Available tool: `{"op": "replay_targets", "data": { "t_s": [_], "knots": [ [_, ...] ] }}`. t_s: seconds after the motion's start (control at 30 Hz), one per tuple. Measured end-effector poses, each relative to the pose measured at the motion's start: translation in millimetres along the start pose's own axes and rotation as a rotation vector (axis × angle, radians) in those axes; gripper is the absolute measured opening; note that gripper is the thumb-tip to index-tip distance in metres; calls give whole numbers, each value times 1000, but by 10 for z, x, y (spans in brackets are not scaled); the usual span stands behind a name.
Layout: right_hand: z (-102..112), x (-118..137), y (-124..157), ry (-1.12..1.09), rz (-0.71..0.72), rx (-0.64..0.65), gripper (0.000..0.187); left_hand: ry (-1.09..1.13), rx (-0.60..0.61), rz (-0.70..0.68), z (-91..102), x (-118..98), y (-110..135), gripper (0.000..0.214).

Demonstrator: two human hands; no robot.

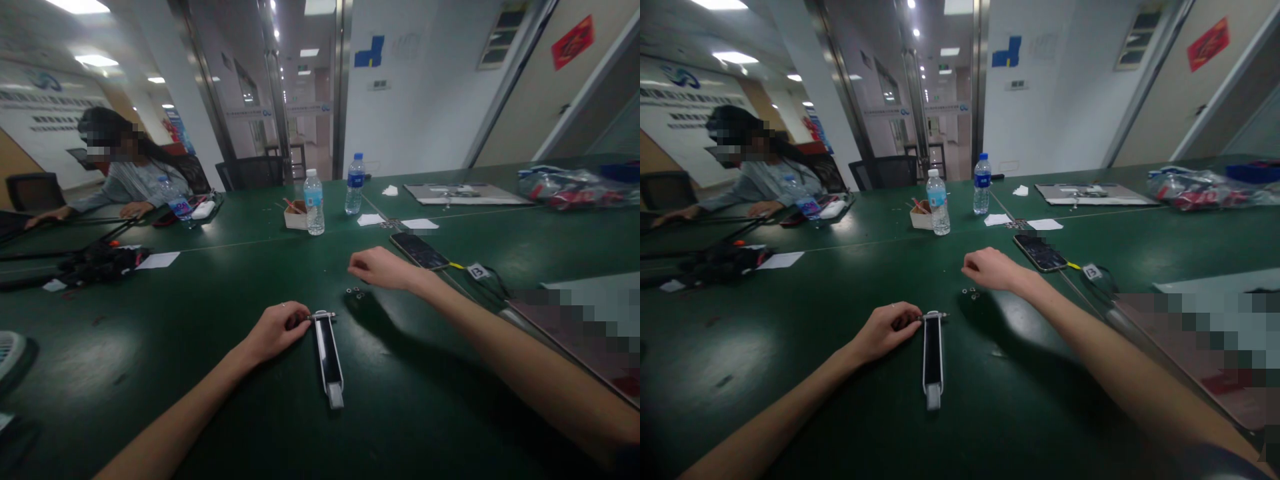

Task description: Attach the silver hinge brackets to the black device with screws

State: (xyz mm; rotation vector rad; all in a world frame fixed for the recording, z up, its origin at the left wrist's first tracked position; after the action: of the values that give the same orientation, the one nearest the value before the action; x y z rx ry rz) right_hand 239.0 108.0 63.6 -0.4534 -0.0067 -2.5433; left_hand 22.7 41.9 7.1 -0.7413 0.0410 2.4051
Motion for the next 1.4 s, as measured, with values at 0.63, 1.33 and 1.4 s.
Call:
{"op": "replay_targets", "data": {
  "t_s": [0.63, 1.33, 1.4],
  "knots": [
    [-330, -267, 33, -57, -74, 373, 17, -20, 10, -20, 6, -19, -10, 18],
    [-196, -515, -52, 129, -122, 259, 36, -20, 40, 1, 18, -42, -12, 18],
    [-105, -551, -31, 60, -141, 285, 38, -19, 32, -4, 22, -51, -14, 18]
  ]
}}
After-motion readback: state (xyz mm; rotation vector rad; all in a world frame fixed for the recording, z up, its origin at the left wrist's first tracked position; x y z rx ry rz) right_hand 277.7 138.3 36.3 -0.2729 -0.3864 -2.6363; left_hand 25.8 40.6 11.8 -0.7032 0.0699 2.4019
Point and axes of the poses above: each hand's wrist, its own y-axis away from the middle knuckle, its own z-axis out of the back of the hand, x = y × z, the point moved 5 cm from there along -y, towards the middle knuckle, and after that the axes turned 5 degrees about -y, right-handed, at the moved point
